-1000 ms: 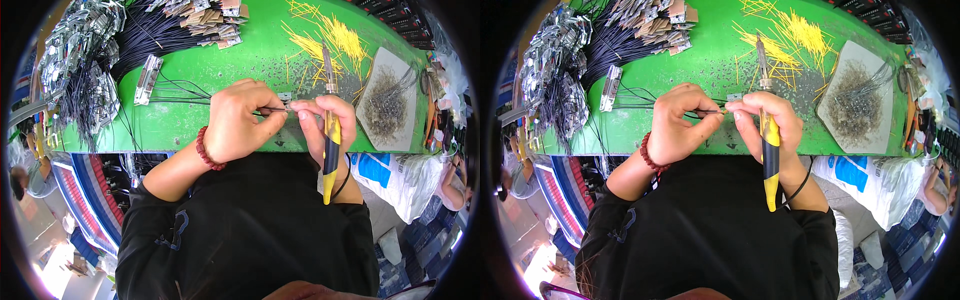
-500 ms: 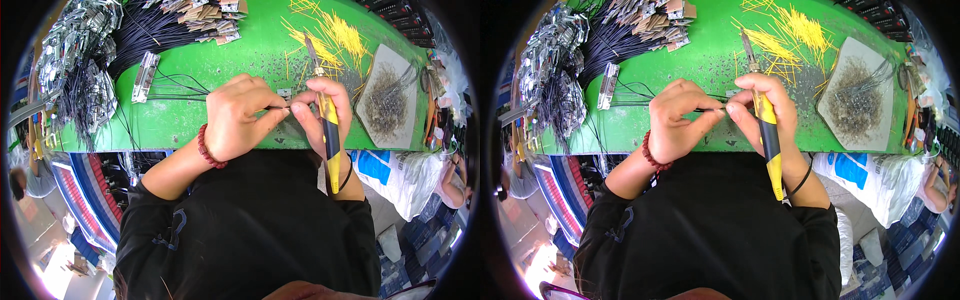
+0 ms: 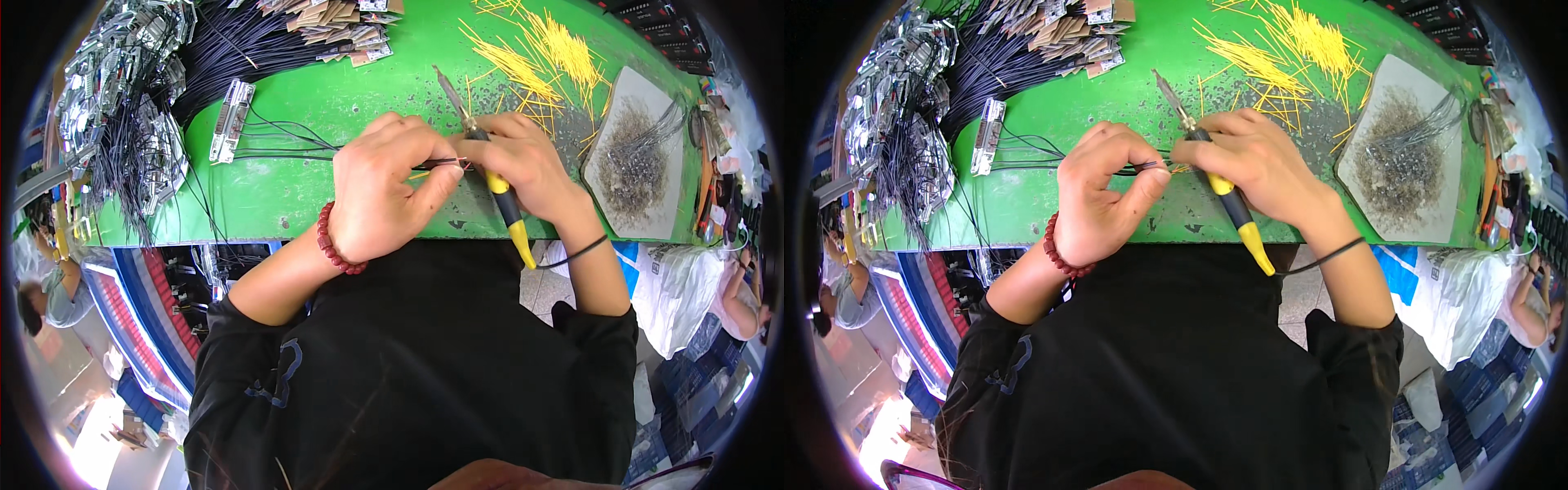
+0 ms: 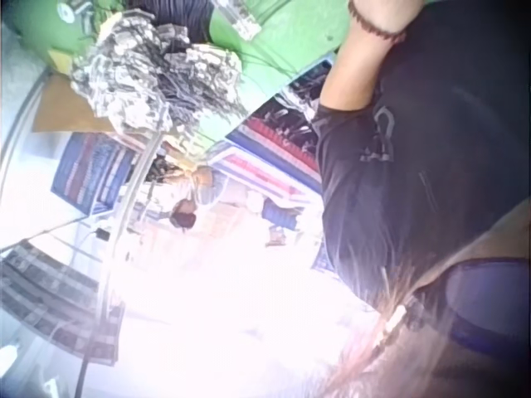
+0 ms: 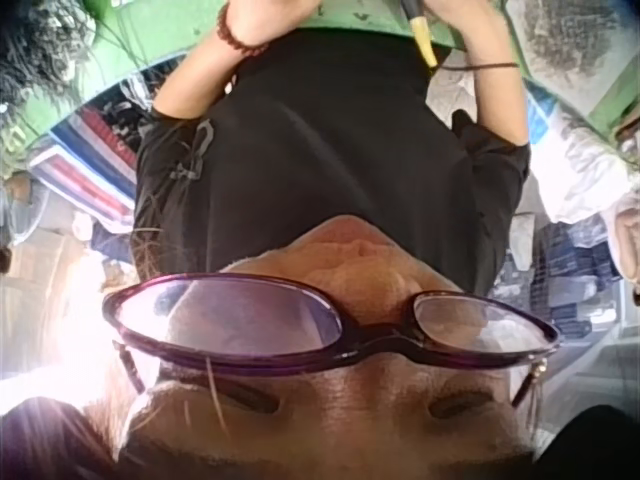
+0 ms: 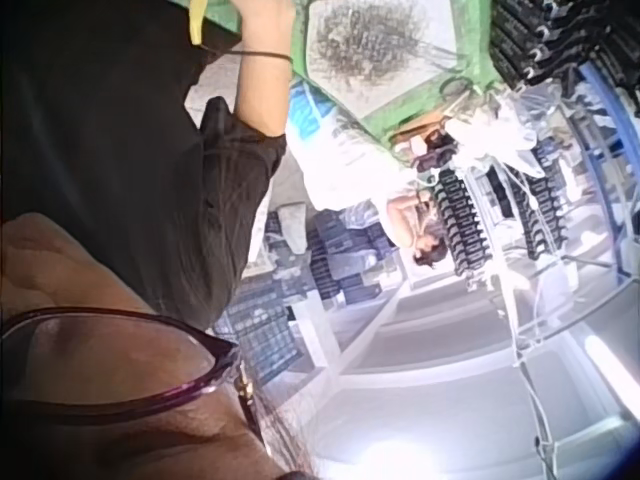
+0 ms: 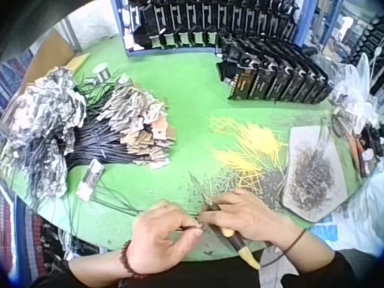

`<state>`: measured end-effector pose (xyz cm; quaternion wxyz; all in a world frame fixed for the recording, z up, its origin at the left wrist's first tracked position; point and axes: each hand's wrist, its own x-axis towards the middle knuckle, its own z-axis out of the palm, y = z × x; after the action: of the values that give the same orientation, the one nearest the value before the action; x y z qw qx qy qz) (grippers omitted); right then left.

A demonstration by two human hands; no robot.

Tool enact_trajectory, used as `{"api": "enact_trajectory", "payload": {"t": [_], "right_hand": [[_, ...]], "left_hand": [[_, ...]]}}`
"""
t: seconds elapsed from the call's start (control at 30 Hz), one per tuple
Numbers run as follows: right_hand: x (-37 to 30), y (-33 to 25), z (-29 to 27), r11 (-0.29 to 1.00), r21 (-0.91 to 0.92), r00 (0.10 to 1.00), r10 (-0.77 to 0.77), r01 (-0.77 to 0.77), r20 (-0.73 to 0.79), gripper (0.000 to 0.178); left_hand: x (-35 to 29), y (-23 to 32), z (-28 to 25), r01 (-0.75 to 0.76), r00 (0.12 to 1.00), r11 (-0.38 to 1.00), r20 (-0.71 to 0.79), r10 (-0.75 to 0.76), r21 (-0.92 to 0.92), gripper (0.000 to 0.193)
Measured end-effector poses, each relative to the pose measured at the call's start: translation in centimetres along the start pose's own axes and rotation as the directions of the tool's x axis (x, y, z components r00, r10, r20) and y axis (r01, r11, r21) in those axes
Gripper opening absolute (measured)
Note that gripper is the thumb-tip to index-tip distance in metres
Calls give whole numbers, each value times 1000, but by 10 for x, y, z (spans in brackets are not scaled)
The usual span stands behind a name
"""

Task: The person solders wires onto circuit boards using a soldering iron, installs the components into toy car bodies, and places the assembled car bodies into a crate.

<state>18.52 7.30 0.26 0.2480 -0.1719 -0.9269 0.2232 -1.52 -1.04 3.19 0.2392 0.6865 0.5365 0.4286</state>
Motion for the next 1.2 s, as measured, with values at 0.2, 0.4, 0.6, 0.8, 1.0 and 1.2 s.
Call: {"api": "enact_trajectory", "payload": {"t": [0.2, 0.4, 0.6, 0.8, 1.0, 1.2], "right_hand": [[-2, -12, 9, 984, -175, 998, 22, -32, -57, 35], [-14, -38, 30, 915, -227, 922, 268, -335, -279, 40], [-44, -30, 13, 742, 552, 708, 619, -382, -342, 31], [-104, -30, -32, 694, 548, 562, 712, -467, -422, 77], [-147, -7, -43, 748, 611, 249, 663, -260, -706, 31], [-165, 4, -60, 750, 545, 108, 619, -375, -778, 14]], "left_hand": [[-2, -1, 5, -60, 997, 993, 47, 56, 99, 12], [-4, -17, 27, -87, 992, 977, 112, 66, 192, 12], [-4, -22, 32, -29, 993, 986, 122, 9, 163, 10], [-1, -19, 39, -69, 993, 983, 106, 52, 169, 13], [-2, -20, 35, -87, 990, 971, 125, 60, 222, 14], [0, -16, 37, -47, 990, 976, 138, 18, 211, 14]]}}
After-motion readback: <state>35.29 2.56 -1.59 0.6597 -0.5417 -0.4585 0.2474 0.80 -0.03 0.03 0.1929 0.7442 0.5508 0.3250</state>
